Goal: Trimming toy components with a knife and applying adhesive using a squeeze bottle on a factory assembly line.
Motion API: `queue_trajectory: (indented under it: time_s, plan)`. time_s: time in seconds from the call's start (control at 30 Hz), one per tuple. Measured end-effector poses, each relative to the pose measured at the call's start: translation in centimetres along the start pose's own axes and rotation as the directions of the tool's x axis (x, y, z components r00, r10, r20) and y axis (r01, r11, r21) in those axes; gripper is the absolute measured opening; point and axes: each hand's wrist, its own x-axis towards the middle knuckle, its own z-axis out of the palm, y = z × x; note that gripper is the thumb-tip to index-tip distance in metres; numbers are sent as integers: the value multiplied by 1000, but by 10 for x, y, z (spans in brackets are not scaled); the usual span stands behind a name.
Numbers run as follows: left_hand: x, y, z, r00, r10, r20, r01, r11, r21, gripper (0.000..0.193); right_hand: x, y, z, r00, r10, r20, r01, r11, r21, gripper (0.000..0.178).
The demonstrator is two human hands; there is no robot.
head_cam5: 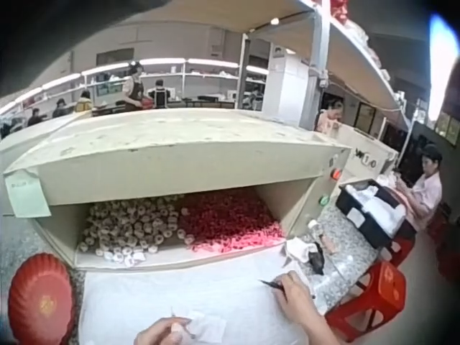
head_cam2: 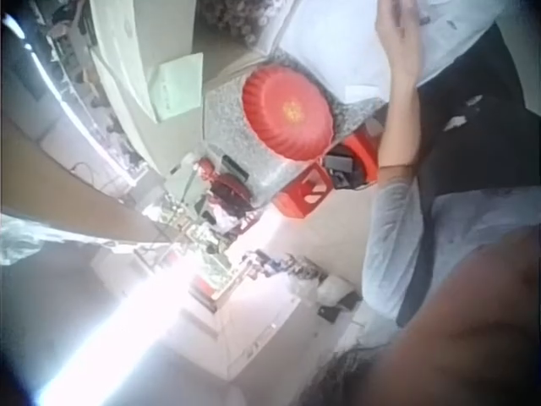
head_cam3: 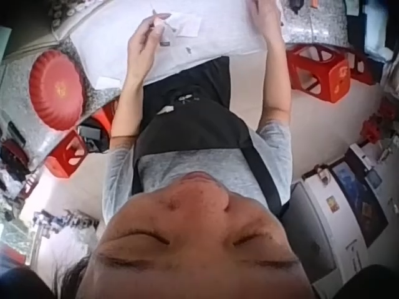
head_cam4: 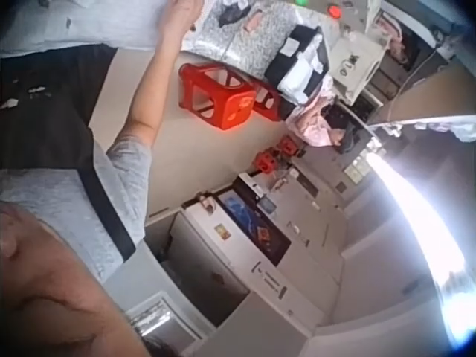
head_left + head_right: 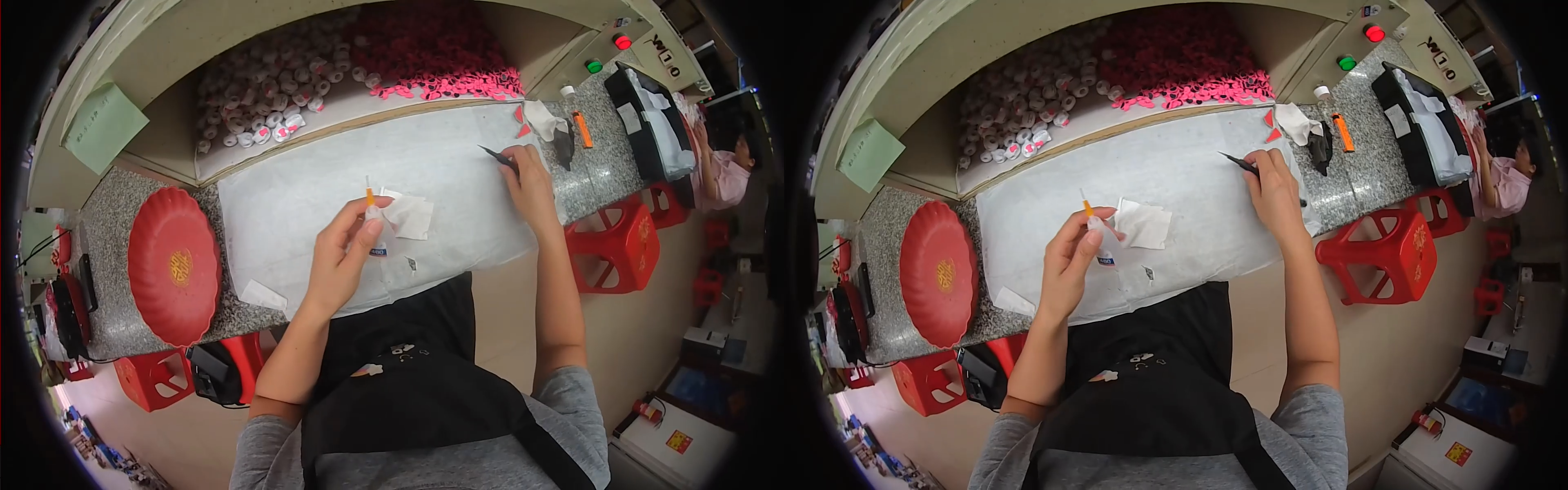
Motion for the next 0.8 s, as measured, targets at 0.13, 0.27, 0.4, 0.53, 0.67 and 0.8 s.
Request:
queue_trajectory:
  time_s: [0.13,0.27,0.4,0.53,0.67,0.8]
  plan:
    - [-3,2,14,964,-221,149,258,917,-305,30,-12,-54,-15,974,-172,-148,199,959,200,34]
    - [-3,1,18,947,-282,154,320,870,-376,29,-26,-91,-17,926,-374,-53,377,908,181,41]
    - [-4,-8,23,962,-237,135,272,871,-408,26,-27,-98,-5,875,-460,-149,472,880,58,45]
    - [-4,-8,25,954,-259,152,300,835,-462,22,-25,-98,1,857,-496,-142,488,869,-86,46]
    - [-1,-7,23,924,-330,192,382,778,-499,21,-26,-93,13,828,-519,-212,495,854,-158,51]
    - [-2,-7,23,934,-311,177,357,786,-504,21,-26,-92,14,824,-527,-208,500,849,-171,52]
